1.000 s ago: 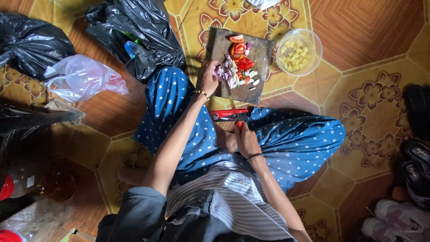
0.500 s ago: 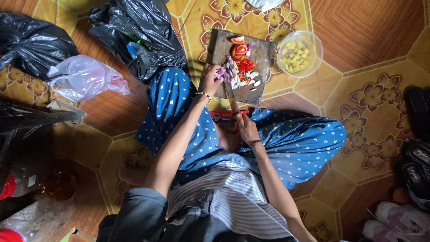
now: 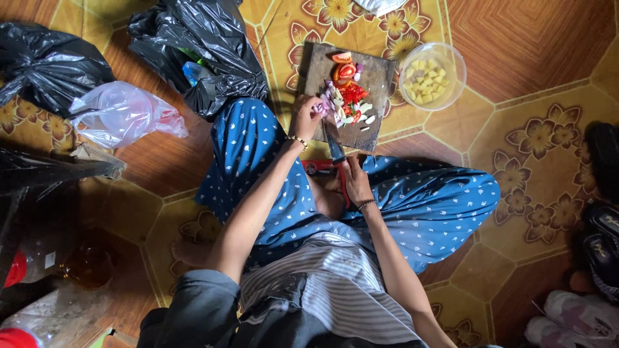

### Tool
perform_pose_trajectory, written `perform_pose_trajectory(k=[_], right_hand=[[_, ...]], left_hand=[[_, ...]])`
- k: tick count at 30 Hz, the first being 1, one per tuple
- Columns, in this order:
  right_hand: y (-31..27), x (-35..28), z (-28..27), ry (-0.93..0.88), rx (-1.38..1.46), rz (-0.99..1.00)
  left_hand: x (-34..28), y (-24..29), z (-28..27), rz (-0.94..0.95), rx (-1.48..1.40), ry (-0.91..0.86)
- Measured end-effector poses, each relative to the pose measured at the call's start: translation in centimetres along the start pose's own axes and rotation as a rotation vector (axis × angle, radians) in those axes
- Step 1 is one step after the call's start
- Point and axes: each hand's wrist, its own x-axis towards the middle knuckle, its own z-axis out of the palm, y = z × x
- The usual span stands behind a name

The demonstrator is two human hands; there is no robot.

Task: Slicing shallots and garlic on a wooden board and placing them into a bowl while sitting on the floor.

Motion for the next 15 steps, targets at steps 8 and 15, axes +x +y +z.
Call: perform_pose_trajectory(k=[8, 15], right_hand=[[-4.8, -2.2, -2.3, 0.054, 0.046, -0.063], [-8.4, -3.1, -4.7, 0.103, 0.075, -0.067]], left_hand=[[-0.1, 4.9, -1.4, -0.023, -0.123, -0.026], [3.4, 4.7, 1.1, 0.031, -0.211, -0.043]])
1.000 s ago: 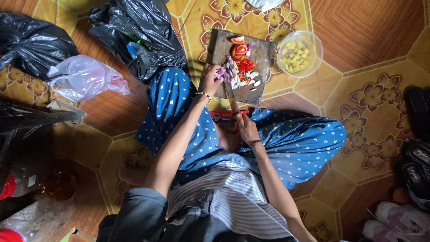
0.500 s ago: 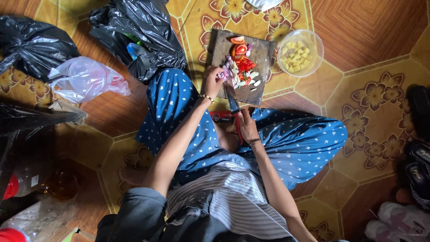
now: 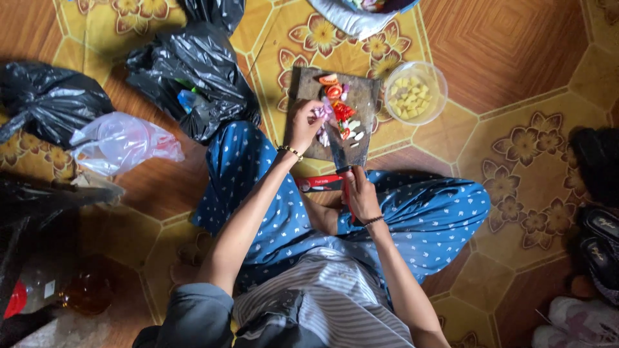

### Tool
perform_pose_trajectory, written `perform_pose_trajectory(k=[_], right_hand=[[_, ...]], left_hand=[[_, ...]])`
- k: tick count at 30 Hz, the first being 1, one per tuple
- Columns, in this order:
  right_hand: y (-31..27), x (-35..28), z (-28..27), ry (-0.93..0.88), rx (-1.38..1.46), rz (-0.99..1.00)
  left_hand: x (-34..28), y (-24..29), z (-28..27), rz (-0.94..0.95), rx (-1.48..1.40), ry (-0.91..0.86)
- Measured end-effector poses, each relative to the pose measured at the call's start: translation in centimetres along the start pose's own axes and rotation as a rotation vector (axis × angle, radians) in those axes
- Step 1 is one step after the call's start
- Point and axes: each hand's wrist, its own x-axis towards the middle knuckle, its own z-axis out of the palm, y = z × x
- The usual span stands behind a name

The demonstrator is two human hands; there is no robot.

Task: Slicing shallots and garlic on a wooden board and placing them into a bowl while sitting on the floor.

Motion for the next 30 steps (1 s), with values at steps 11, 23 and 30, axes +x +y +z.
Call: perform_pose_trajectory(k=[11, 23, 30], right_hand=[[-9.8, 12.0, -9.6, 0.167, -0.064, -0.111], [-11.0, 27.5, -14.1, 0.487, -0.816, -0.137], [-11.9, 25.9, -15.0, 0.454, -0.69, -0.112]], left_hand=[[21.9, 4.9, 7.9, 0.355, -0.099, -0.053], [39.3, -3.5, 13.9, 0.277, 0.443, 0.067], [39.3, -1.6, 11.4, 0.251, 0.376, 0.043]])
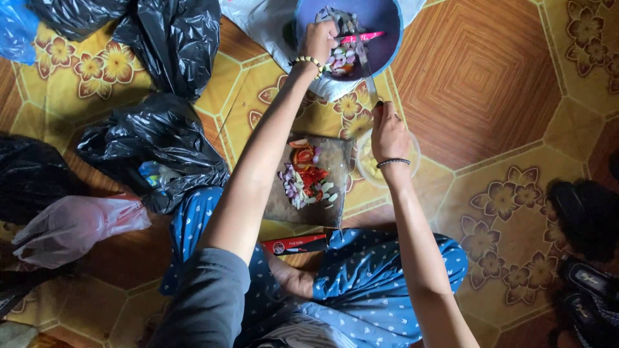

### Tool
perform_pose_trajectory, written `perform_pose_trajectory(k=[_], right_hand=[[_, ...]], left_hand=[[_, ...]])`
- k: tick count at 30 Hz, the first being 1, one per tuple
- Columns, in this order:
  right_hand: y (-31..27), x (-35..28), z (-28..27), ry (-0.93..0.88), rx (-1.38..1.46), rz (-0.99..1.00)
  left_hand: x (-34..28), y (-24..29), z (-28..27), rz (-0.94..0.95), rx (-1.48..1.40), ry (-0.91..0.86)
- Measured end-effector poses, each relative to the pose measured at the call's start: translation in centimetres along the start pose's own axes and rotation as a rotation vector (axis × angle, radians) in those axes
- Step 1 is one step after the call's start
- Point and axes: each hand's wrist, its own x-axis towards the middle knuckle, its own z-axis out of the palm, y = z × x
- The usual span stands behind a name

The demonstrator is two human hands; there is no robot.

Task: Slicing shallots and garlic on a wooden board and placing them into a bowl while sitting on the floor.

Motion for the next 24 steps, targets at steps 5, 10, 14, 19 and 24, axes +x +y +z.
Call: perform_pose_trajectory(k=[5, 10, 14, 19, 24], right_hand=[[0.1, -2.9, -1.1, -0.057, 0.443, 0.015], [0.8, -5.1, -1.5, -0.084, 0.619, 0.079], [1.3, -8.4, -2.9, -0.114, 0.716, 0.107], [3.3, -14.8, -3.6, -0.118, 0.625, 0.153], [4.6, -21.9, -1.6, -0.24, 0.829, 0.222]], left_hand=[[-2.1, 4.2, -5.6, 0.154, -0.133, 0.048], [-1.0, 2.5, -3.6, 0.086, 0.055, 0.177], [-1.8, 4.8, -4.2, 0.14, 0.01, 0.206], [-6.7, 8.1, -7.4, 0.264, -0.179, 0.169], [-22.1, 7.3, -14.7, 0.114, -0.159, -0.06]])
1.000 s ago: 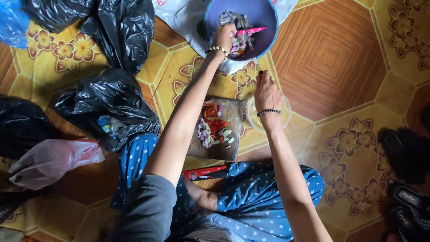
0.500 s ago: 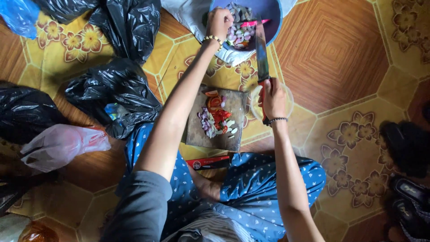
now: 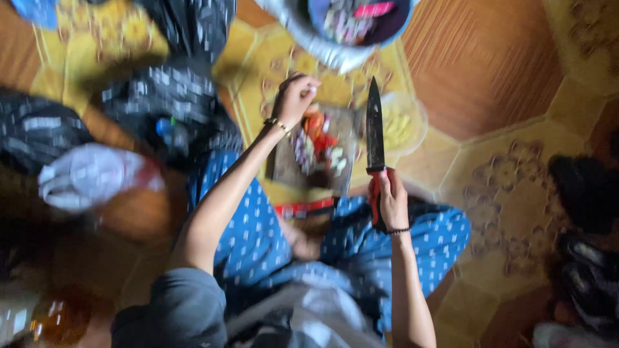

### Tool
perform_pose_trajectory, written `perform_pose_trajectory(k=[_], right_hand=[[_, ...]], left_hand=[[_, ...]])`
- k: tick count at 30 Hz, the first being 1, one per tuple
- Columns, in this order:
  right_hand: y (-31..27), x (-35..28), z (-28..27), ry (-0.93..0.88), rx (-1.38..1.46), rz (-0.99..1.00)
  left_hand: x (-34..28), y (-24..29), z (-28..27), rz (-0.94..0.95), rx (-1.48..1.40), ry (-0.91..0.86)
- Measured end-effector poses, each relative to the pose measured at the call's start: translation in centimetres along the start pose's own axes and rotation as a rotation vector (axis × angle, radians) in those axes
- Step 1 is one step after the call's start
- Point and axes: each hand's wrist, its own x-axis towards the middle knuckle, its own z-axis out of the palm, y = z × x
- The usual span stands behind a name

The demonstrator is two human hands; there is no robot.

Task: Slicing shallots and garlic on a wooden board and placing them into a bowl while sitting on the floor.

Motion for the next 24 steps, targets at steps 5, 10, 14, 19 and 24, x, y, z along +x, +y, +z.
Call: perform_pose_trajectory(k=[5, 10, 14, 19, 24], right_hand=[[3.4, -5.7, 1.3, -0.029, -0.009, 0.083], [5.4, -7.9, 1.3, -0.007, 0.127, 0.097], [5.4, -9.7, 1.2, 0.031, 0.154, 0.079], [5.3, -11.2, 1.1, 0.065, 0.169, 0.118], [6.2, -11.9, 0.4, 0.085, 0.201, 0.108]], left_hand=[[-13.3, -4.4, -0.6, -0.175, 0.132, -0.007], [-16.1, -4.9, 1.3, -0.267, 0.099, 0.085], [-16.6, -4.8, 1.6, -0.231, 0.008, 0.057], [-14.9, 7.1, 0.9, -0.521, -0.639, 0.138], [-16.5, -2.1, 11.0, 0.218, 0.378, -0.203]])
